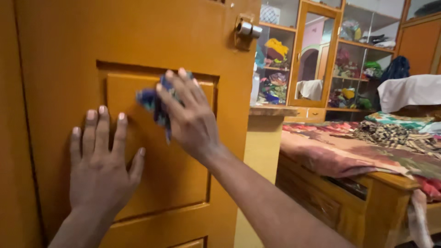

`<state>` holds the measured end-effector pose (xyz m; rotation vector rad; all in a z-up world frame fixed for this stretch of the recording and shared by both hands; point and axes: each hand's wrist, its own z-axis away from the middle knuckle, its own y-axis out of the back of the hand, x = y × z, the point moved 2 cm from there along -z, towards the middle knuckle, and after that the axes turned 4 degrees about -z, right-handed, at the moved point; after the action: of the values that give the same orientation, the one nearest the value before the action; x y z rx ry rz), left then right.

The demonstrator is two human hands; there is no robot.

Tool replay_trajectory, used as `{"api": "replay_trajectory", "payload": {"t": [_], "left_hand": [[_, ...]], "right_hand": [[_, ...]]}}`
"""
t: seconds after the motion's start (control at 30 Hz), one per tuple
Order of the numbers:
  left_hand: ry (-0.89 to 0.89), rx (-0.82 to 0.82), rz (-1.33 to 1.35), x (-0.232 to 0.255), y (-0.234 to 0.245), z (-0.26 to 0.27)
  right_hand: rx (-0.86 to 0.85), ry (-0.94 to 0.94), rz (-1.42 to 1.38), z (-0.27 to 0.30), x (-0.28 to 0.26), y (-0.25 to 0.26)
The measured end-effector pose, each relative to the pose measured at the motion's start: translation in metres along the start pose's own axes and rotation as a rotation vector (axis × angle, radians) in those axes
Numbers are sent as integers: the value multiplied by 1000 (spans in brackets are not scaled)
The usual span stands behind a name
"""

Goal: The person pumps liquid from a bottle onto a cloth, sets the bottle down, and wipes down a wooden door with the cloth.

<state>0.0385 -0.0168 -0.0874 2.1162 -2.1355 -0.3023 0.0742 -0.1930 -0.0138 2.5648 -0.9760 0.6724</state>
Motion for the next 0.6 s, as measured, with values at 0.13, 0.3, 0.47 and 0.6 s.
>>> {"api": "replay_trajectory", "payload": {"t": [0.13, 0.3, 0.47, 0.6], "left_hand": [[-5, 45, 109, -3, 2, 5], [-39, 8, 117, -9, 10, 8], [-57, -17, 138, -10, 20, 4], [-25, -46, 169, -7, 26, 4]], "right_hand": [[122, -238, -19, 32, -33, -21], [-247, -71, -117, 126, -88, -4], [-435, 244, -139, 95, -43, 16], [7, 41, 155, 11, 8, 11]]}}
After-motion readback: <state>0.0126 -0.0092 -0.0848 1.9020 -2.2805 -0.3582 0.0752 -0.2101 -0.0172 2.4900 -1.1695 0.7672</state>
